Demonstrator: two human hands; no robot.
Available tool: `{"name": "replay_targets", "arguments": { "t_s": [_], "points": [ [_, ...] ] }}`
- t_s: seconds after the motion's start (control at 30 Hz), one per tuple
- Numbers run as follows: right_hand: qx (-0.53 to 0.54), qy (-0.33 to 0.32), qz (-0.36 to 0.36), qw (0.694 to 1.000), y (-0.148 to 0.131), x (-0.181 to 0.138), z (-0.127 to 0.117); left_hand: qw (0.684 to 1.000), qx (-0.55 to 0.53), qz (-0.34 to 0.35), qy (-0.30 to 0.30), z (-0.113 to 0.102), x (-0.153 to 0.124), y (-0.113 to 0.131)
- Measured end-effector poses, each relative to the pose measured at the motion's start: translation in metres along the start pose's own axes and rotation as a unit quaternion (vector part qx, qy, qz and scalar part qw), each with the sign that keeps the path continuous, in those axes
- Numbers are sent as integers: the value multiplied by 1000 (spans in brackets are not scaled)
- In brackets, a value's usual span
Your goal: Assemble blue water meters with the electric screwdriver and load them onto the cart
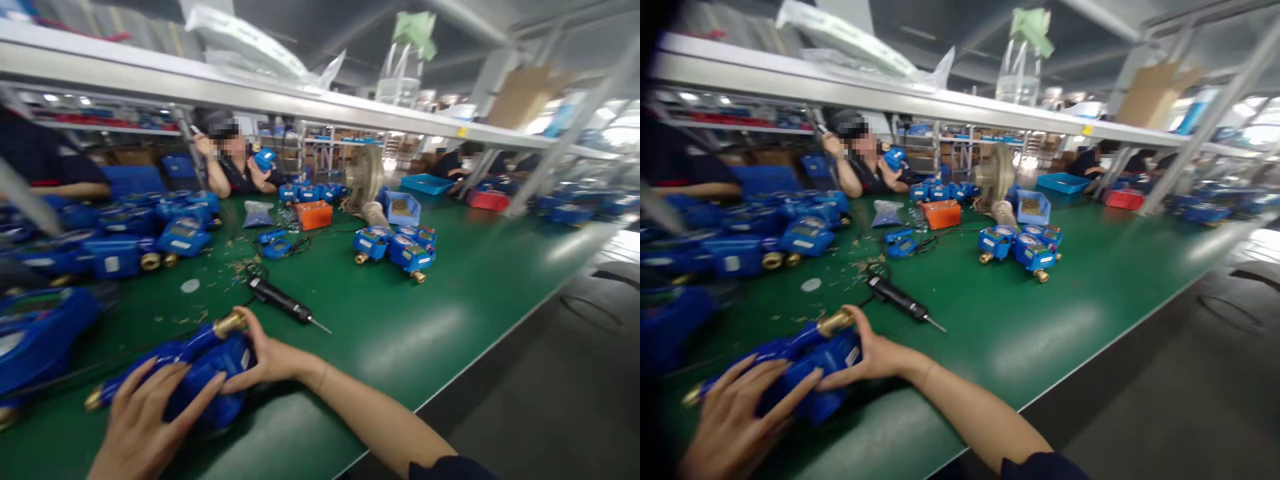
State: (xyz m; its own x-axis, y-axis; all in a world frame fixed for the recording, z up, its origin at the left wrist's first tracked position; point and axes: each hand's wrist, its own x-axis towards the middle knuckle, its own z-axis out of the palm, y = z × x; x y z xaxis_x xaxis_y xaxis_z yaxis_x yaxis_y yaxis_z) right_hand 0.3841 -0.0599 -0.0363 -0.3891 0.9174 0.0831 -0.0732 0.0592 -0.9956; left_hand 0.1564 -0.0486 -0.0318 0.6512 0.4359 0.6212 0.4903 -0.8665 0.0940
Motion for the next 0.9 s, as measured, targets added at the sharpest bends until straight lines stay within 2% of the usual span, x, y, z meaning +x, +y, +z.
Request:
{"name": "replay_targets", "arguments": {
  "t_s": [0.1, 0.2, 0.3, 0.43, 0.53, 0.6, 0.67, 0.77, 0.9],
  "points": [
    [-49, 47, -54, 996, -8, -6, 19, 997, 76, -9, 8, -3, -35, -9],
    [-100, 90, -65, 989, -3, -10, 39, 996, 93, 9, -13, -9, -50, -15],
    [-153, 134, -64, 977, 5, -14, 62, 995, 83, 7, -53, -25, -54, -18],
    [-198, 212, -66, 955, 8, -17, 94, 993, 60, -43, -87, -61, -54, -22],
    [-222, 288, -50, 930, 12, -17, 121, 990, 10, -114, -78, -89, -49, -17],
    [-230, 337, -45, 912, 17, -16, 138, 985, -19, -157, -68, -98, -43, -5],
    [-236, 380, -51, 893, 23, -15, 151, 982, -17, -176, -70, -96, -35, 11],
    [-253, 425, -62, 867, 30, -12, 162, 980, 31, -184, -70, -74, -26, 34],
    [-273, 439, -73, 853, 31, -8, 163, 984, 53, -168, -32, -47, -24, 40]
  ]
}}
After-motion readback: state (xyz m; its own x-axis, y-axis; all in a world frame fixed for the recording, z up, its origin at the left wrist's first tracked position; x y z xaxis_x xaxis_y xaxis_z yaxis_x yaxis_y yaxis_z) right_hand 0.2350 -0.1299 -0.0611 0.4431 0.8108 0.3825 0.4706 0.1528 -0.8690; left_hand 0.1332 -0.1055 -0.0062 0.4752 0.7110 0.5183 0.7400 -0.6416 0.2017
